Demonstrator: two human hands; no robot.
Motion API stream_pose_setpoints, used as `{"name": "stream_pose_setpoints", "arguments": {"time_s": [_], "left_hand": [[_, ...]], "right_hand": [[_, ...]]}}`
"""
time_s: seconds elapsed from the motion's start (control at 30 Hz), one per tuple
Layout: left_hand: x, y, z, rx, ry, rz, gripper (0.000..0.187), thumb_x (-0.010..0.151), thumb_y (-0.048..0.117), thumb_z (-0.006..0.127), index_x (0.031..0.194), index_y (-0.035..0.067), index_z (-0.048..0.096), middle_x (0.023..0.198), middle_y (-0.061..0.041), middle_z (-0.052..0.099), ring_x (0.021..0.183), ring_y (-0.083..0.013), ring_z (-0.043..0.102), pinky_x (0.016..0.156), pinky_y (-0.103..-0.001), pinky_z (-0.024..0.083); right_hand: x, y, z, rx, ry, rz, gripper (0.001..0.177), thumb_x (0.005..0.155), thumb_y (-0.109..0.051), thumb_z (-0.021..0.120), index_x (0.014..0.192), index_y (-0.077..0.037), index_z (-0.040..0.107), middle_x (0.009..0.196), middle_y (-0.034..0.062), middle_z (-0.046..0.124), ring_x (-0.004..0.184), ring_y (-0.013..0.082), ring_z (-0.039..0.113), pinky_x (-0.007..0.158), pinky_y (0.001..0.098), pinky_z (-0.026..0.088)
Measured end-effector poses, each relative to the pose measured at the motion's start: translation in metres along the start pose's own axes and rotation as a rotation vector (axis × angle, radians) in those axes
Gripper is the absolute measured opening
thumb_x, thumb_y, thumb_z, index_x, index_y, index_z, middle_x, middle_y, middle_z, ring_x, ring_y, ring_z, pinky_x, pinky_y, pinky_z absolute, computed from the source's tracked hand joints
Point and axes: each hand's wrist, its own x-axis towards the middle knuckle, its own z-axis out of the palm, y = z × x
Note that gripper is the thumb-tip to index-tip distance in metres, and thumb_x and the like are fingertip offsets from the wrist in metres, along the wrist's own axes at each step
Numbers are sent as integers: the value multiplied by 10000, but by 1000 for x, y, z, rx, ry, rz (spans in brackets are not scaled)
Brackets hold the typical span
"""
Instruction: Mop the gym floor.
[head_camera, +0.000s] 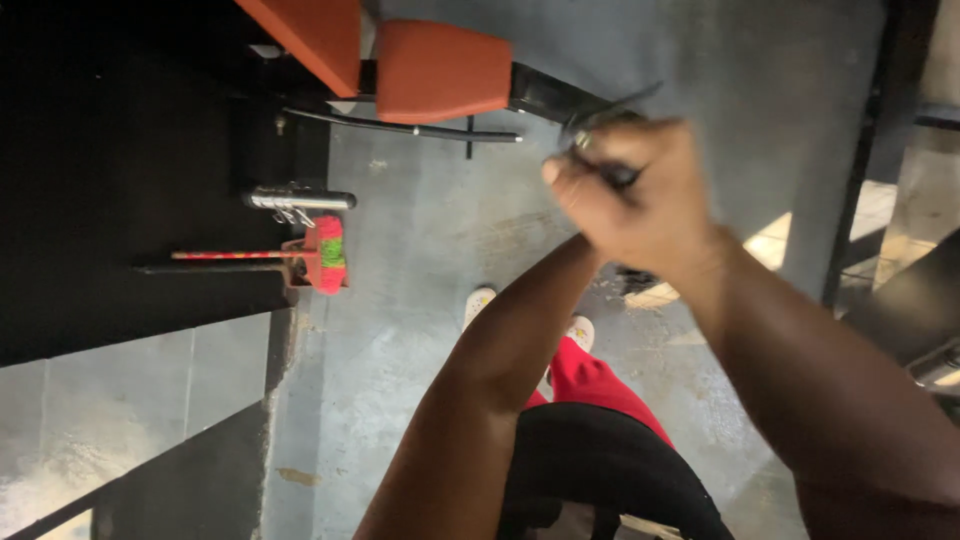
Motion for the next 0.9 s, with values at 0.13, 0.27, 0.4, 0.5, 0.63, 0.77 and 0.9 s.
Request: {"name": "stream_pose_setpoints", "arguments": {"time_s": [0.13,0.27,0.4,0.5,0.63,0.77,0.9], "left_hand": [[-34,-2,-88,39,-13,-35,318,963,326,634,1157,77,674,1019,-158,704,998,-288,686,846,-423,532],[-73,3,-192,97,-19,-68,336,973,358,611,1178,100,673,1029,-164,707,1002,-289,688,856,-424,527],[-105,-11,-282,130,-51,-115,355,983,390,588,1200,122,673,1038,-170,709,1006,-290,690,867,-425,523],[-122,-65,-329,470,-115,-180,279,996,370,582,1117,155,712,1038,-145,741,1017,-316,705,873,-432,546],[-119,-70,-386,841,-213,-493,360,806,142,581,1101,233,766,1005,-135,745,988,-358,720,835,-474,557],[-118,-62,-399,847,-113,-321,397,722,42,580,1040,184,770,1023,-143,731,979,-366,710,822,-468,558],[-103,-82,-375,944,-141,-389,247,810,113,679,1032,182,765,1001,-153,737,984,-393,691,846,-483,548]], "right_hand": [[21,-8,74,134,-34,-86,321,933,-52,718,669,4,543,561,25,435,505,86,388,488,293,298],[44,-3,134,227,-105,-115,394,948,-22,701,648,6,447,587,45,392,479,105,341,481,295,277],[64,6,178,400,-56,-198,367,987,-140,675,723,20,477,693,94,487,631,170,483,587,300,408],[67,15,197,681,-47,-175,428,1001,-281,678,731,8,516,700,89,551,656,188,566,675,316,511],[65,40,210,925,-43,-91,458,983,-322,683,670,-45,495,608,77,521,597,197,525,765,369,512],[46,57,211,921,12,-96,416,1006,-226,628,665,-30,495,648,73,507,609,208,507,783,386,492],[14,73,196,796,96,-86,327,989,-100,544,693,-24,429,667,78,515,642,224,503,811,426,508]]}}
